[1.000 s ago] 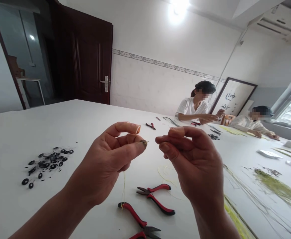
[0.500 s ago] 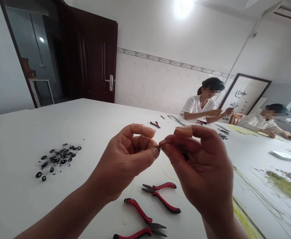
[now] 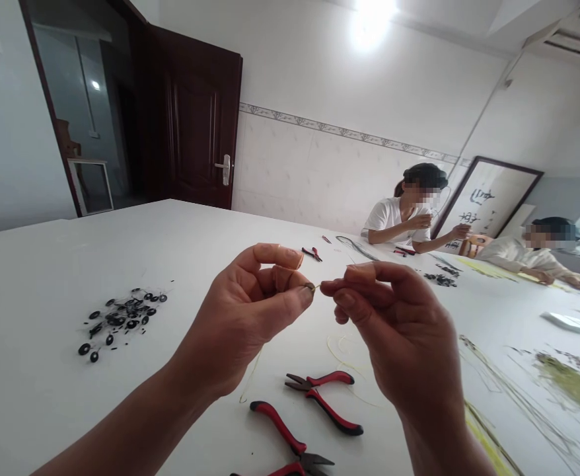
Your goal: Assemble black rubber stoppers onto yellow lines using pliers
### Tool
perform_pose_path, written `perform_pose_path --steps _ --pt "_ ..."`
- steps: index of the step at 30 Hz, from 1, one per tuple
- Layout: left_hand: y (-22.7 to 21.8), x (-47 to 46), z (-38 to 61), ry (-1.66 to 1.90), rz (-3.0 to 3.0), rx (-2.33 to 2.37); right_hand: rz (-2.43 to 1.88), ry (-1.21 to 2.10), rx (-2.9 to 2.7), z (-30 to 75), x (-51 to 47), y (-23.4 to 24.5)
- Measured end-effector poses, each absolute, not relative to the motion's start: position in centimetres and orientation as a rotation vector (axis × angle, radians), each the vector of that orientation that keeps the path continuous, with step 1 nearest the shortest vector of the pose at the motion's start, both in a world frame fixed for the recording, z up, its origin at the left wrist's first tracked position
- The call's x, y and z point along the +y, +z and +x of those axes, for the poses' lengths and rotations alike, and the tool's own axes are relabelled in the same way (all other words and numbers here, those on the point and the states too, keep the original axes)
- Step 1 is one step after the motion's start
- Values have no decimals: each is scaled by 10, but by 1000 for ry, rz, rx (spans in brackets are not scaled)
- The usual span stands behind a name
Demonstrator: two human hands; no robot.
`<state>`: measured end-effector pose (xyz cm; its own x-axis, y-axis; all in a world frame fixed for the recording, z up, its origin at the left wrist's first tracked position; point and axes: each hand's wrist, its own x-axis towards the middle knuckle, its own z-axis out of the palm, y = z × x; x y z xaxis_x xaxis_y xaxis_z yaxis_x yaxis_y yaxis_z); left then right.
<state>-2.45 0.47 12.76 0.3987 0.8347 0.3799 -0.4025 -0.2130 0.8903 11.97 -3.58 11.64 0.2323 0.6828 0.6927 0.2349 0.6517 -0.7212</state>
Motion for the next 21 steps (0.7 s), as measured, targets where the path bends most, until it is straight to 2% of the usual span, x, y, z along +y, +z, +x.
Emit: perform_pose_path --steps 8,21 --pt "130 4 -21 1227 1456 363 -889 414 -1381 118 -37 119" --pt "129 -1 -23 1386 1805 514 -938 409 -1448 119 -44 117"
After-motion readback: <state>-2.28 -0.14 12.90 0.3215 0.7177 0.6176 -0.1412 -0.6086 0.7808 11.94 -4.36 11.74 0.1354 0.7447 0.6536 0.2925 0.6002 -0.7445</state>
